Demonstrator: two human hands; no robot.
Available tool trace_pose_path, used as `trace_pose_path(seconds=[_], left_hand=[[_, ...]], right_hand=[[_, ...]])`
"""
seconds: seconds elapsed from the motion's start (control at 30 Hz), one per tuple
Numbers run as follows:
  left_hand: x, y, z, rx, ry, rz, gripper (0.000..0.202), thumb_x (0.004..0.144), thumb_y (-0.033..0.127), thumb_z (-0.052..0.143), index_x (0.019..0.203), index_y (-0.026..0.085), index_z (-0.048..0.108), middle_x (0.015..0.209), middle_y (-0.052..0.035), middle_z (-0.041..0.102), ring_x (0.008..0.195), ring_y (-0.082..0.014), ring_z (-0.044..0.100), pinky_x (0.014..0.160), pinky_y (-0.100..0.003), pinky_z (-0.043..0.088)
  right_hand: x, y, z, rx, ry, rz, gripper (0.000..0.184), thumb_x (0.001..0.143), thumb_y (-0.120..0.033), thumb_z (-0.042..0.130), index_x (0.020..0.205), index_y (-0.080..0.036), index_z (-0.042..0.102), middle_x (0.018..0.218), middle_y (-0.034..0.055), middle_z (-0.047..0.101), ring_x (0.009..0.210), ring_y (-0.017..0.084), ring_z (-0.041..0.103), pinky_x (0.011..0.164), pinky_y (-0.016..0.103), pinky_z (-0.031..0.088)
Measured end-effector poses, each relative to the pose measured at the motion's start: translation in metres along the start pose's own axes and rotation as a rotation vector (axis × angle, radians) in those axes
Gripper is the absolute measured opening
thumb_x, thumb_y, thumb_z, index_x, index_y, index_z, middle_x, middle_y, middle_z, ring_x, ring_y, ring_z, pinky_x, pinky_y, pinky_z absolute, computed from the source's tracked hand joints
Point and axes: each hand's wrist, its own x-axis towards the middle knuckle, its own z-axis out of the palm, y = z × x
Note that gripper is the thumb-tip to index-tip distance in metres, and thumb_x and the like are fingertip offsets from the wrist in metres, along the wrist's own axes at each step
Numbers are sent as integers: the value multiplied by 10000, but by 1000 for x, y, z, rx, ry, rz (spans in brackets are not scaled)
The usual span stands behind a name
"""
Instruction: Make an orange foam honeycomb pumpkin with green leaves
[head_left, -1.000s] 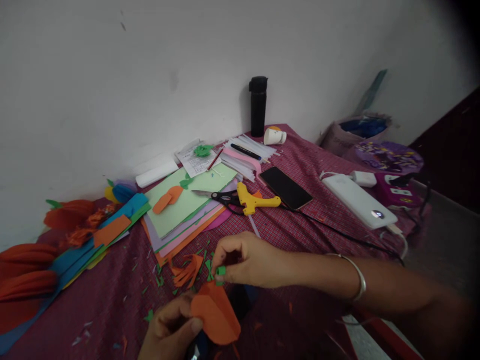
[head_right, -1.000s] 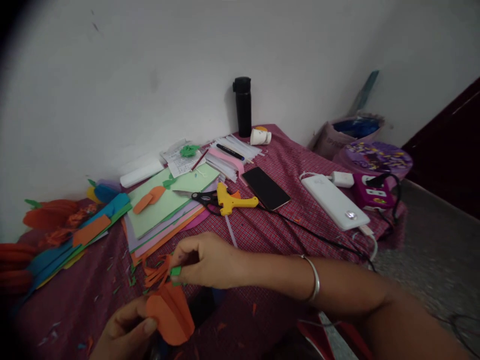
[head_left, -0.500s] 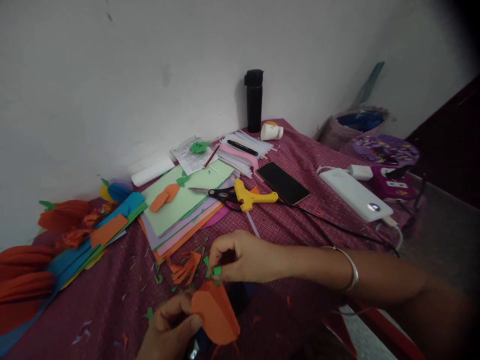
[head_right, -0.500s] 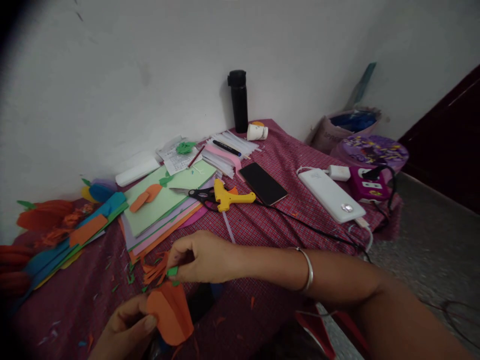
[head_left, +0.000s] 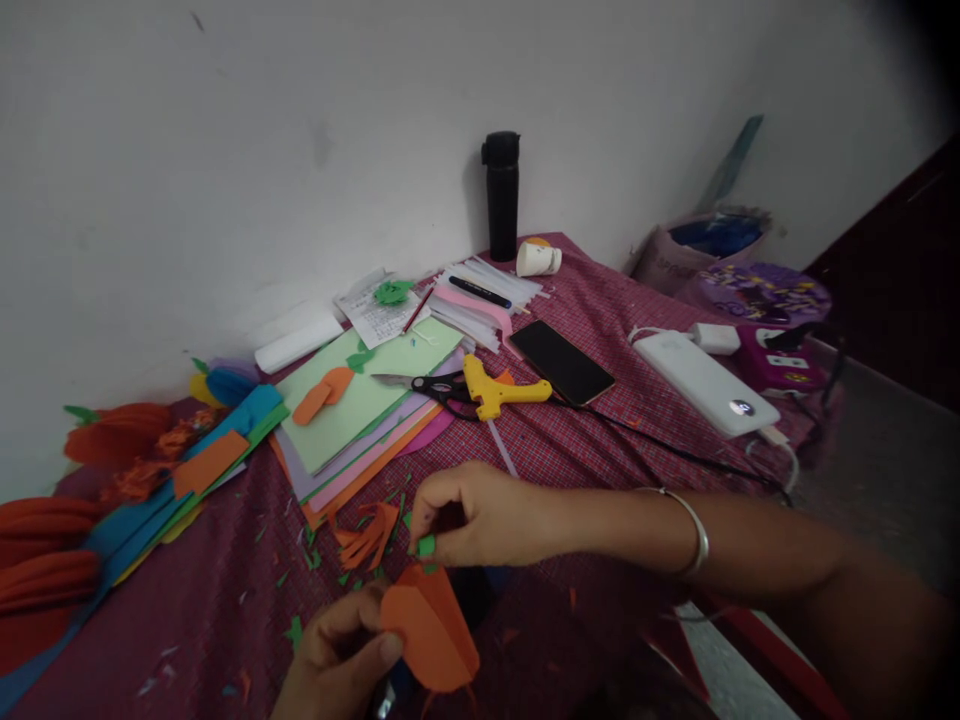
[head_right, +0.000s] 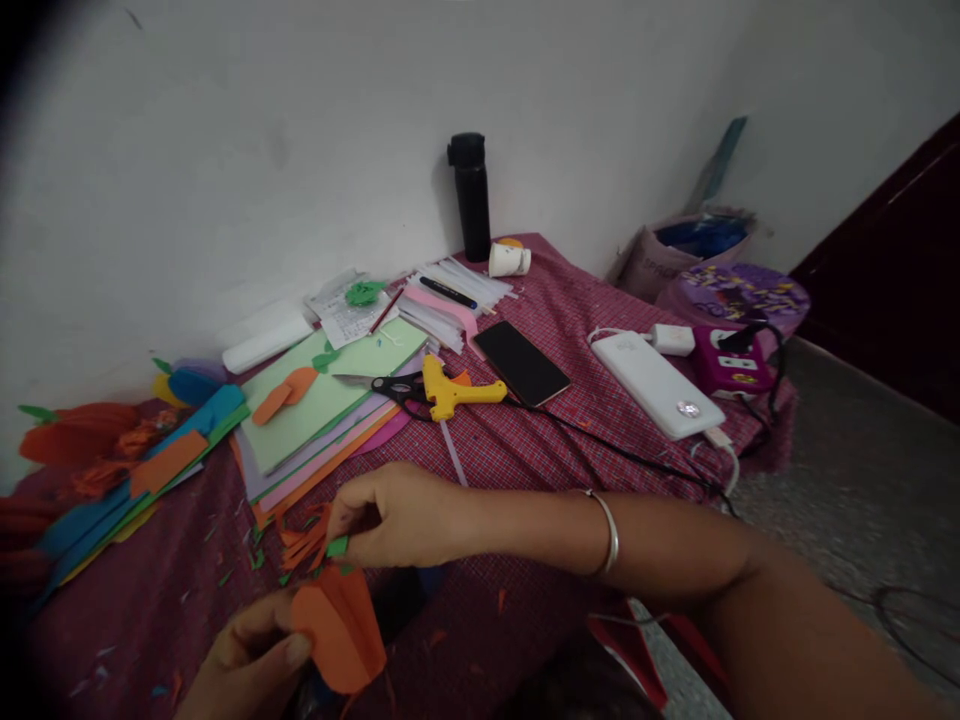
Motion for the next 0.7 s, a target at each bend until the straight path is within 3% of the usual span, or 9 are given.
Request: trace_pose_path(seconds=[0.23, 0.53, 0.7], left_hand=[[-1, 2, 3, 20, 22, 1, 274, 555, 367, 901, 574, 172, 710, 646, -5, 615, 669, -150, 566, 674, -267, 484], [-1, 1, 2, 59, 44, 19, 268, 572, 369, 890, 581, 170, 710, 661, -29, 642, 672, -173, 598, 604, -265, 500], [-2, 1, 2, 179, 54, 180, 269, 637, 394, 844, 572, 171, 707, 650, -37, 661, 640, -166, 597, 625, -264, 505]], right_hand=[[-1, -1, 0, -58, -6, -38, 51, 758, -96, 649, 776, -140, 633, 679, -50, 549, 599, 59, 470, 536, 160, 376], [-3, -10, -2, 33, -23, 30, 220, 737, 1, 541, 874, -141, 637, 730, -44, 564, 601, 57, 465, 557, 169, 383], [-3, -13, -3, 83, -14, 60, 144, 795, -37, 540, 854, -138, 623, 744, -31, 572, 658, 76, 507, 615, 189, 415]])
